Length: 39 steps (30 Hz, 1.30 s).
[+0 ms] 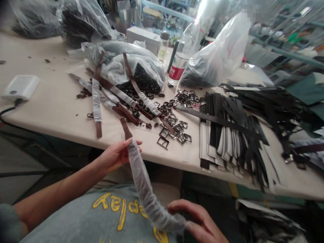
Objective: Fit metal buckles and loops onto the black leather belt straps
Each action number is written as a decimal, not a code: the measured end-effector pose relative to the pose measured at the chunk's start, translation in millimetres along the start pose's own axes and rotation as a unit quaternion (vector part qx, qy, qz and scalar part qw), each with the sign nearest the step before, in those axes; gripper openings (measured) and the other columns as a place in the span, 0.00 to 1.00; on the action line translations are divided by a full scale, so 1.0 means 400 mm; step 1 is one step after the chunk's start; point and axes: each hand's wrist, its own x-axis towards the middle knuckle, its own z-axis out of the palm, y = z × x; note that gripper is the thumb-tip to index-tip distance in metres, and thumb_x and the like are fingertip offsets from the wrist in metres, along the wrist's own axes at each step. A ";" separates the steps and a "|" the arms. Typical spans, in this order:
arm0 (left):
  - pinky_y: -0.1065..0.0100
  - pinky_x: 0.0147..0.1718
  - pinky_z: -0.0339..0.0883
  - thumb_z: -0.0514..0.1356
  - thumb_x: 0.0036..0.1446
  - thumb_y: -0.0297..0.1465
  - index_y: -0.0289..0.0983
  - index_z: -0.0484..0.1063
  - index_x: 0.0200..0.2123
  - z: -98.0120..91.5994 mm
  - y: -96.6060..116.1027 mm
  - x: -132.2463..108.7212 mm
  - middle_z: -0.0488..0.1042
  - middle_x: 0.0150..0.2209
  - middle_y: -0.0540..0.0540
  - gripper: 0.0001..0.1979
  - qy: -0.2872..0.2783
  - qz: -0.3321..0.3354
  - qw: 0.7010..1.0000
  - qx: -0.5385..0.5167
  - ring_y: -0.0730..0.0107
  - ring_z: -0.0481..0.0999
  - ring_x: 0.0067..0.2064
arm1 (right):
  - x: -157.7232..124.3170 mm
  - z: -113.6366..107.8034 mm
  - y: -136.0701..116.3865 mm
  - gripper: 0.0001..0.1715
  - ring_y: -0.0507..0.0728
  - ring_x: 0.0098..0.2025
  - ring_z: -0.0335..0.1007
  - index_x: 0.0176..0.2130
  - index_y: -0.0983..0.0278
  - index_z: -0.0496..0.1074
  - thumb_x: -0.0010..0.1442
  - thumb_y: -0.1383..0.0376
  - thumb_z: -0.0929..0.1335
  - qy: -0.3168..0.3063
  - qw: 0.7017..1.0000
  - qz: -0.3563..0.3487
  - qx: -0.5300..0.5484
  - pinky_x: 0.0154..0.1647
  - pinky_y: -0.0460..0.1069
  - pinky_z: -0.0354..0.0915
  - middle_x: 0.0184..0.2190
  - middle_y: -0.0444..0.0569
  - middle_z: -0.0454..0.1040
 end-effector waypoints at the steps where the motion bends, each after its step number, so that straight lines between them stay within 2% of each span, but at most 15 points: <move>1: 0.72 0.30 0.78 0.62 0.66 0.37 0.31 0.82 0.42 0.000 -0.005 0.000 0.82 0.34 0.39 0.15 -0.006 0.013 1.000 0.011 0.68 0.81 0.32 | 0.000 -0.010 0.006 0.29 0.72 0.58 0.74 0.51 0.56 0.81 0.62 0.44 0.65 0.034 0.998 -0.009 0.045 0.63 0.65 0.68 0.54 0.61 0.79; 3: 0.72 0.30 0.77 0.70 0.57 0.43 0.32 0.82 0.43 0.000 -0.017 0.001 0.82 0.35 0.40 0.20 -0.021 0.038 0.998 0.046 0.67 0.81 0.33 | 0.011 -0.028 0.008 0.32 0.71 0.58 0.75 0.48 0.53 0.82 0.65 0.41 0.59 0.092 0.991 -0.027 0.097 0.63 0.65 0.68 0.54 0.61 0.79; 4: 0.72 0.30 0.76 0.72 0.53 0.45 0.32 0.82 0.43 0.001 -0.026 0.001 0.82 0.35 0.40 0.23 -0.027 0.043 0.997 0.066 0.67 0.80 0.33 | 0.023 -0.031 0.000 0.34 0.70 0.59 0.74 0.49 0.52 0.82 0.66 0.40 0.57 0.100 0.989 -0.034 0.101 0.65 0.65 0.66 0.55 0.60 0.78; 6: 0.72 0.30 0.75 0.73 0.49 0.49 0.32 0.82 0.44 0.007 -0.048 0.001 0.82 0.36 0.40 0.28 -0.036 0.033 0.994 0.095 0.67 0.80 0.35 | 0.056 -0.013 -0.038 0.35 0.69 0.64 0.69 0.56 0.54 0.78 0.65 0.39 0.59 0.071 0.995 -0.049 0.056 0.70 0.67 0.59 0.60 0.58 0.75; 8: 0.71 0.31 0.74 0.73 0.49 0.51 0.32 0.82 0.44 0.020 -0.075 0.000 0.81 0.38 0.40 0.29 -0.045 0.009 0.993 0.106 0.66 0.79 0.35 | 0.095 0.040 -0.096 0.36 0.69 0.65 0.66 0.61 0.58 0.72 0.63 0.41 0.65 0.027 0.998 -0.058 -0.007 0.70 0.68 0.58 0.63 0.59 0.72; 10: 0.71 0.32 0.73 0.73 0.48 0.51 0.32 0.81 0.44 0.033 -0.100 -0.003 0.81 0.37 0.41 0.30 -0.054 -0.014 0.992 0.110 0.67 0.79 0.35 | 0.135 0.115 -0.153 0.34 0.65 0.59 0.71 0.61 0.61 0.69 0.65 0.44 0.65 -0.011 0.997 -0.069 -0.043 0.63 0.61 0.66 0.58 0.57 0.75; 12: 0.70 0.34 0.72 0.73 0.48 0.52 0.32 0.81 0.44 0.042 -0.120 -0.006 0.79 0.34 0.43 0.30 -0.067 -0.033 0.990 0.117 0.67 0.77 0.35 | 0.168 0.187 -0.190 0.29 0.58 0.42 0.77 0.51 0.64 0.73 0.68 0.45 0.63 -0.026 0.997 -0.075 -0.017 0.46 0.53 0.72 0.41 0.52 0.80; 14: 0.70 0.34 0.70 0.72 0.48 0.52 0.32 0.81 0.43 0.041 -0.132 -0.008 0.78 0.33 0.44 0.30 -0.070 -0.045 0.988 0.127 0.69 0.76 0.34 | 0.189 0.235 -0.201 0.28 0.52 0.27 0.71 0.41 0.65 0.72 0.69 0.44 0.62 -0.025 0.997 -0.073 0.024 0.32 0.48 0.68 0.27 0.45 0.75; 16: 0.72 0.32 0.67 0.73 0.47 0.50 0.32 0.81 0.42 0.033 -0.134 -0.009 0.77 0.34 0.45 0.28 -0.052 -0.040 0.987 0.145 0.71 0.74 0.33 | 0.197 0.255 -0.196 0.28 0.49 0.21 0.65 0.36 0.64 0.68 0.69 0.43 0.61 -0.023 0.997 -0.064 0.043 0.25 0.46 0.63 0.22 0.41 0.70; 21: 0.73 0.30 0.64 0.75 0.45 0.38 0.34 0.78 0.39 0.014 -0.122 -0.009 0.77 0.36 0.47 0.20 0.007 0.027 0.984 0.176 0.73 0.71 0.33 | 0.184 0.241 -0.180 0.29 0.47 0.18 0.61 0.32 0.63 0.65 0.68 0.42 0.61 -0.021 0.999 -0.042 0.022 0.20 0.44 0.57 0.19 0.39 0.67; 27: 0.73 0.28 0.63 0.75 0.44 0.36 0.33 0.77 0.35 0.008 -0.130 -0.005 0.76 0.31 0.49 0.17 -0.013 -0.010 0.986 0.168 0.77 0.69 0.28 | 0.171 0.232 -0.183 0.28 0.47 0.17 0.59 0.32 0.63 0.66 0.69 0.43 0.61 -0.029 0.999 -0.037 0.021 0.19 0.44 0.56 0.18 0.38 0.66; 30: 0.73 0.27 0.65 0.74 0.46 0.37 0.33 0.78 0.35 0.003 -0.124 -0.003 0.77 0.31 0.47 0.16 -0.012 -0.007 0.984 0.179 0.75 0.71 0.28 | 0.163 0.232 -0.179 0.29 0.47 0.17 0.59 0.31 0.63 0.65 0.68 0.42 0.61 -0.035 0.999 -0.026 0.030 0.19 0.44 0.55 0.18 0.38 0.66; 34: 0.75 0.23 0.65 0.73 0.48 0.40 0.32 0.76 0.29 -0.010 -0.105 0.000 0.76 0.26 0.46 0.17 0.006 0.003 0.983 0.183 0.75 0.72 0.24 | 0.149 0.224 -0.172 0.29 0.47 0.18 0.57 0.30 0.63 0.64 0.68 0.42 0.62 -0.056 0.997 -0.016 0.041 0.20 0.44 0.54 0.17 0.38 0.64; 39: 0.76 0.21 0.68 0.73 0.49 0.45 0.31 0.76 0.28 -0.037 -0.095 -0.007 0.76 0.23 0.44 0.21 0.003 -0.050 0.985 0.168 0.75 0.72 0.21 | 0.134 0.200 -0.169 0.31 0.45 0.16 0.52 0.30 0.63 0.65 0.65 0.39 0.64 -0.092 0.992 0.026 0.088 0.17 0.43 0.48 0.16 0.37 0.62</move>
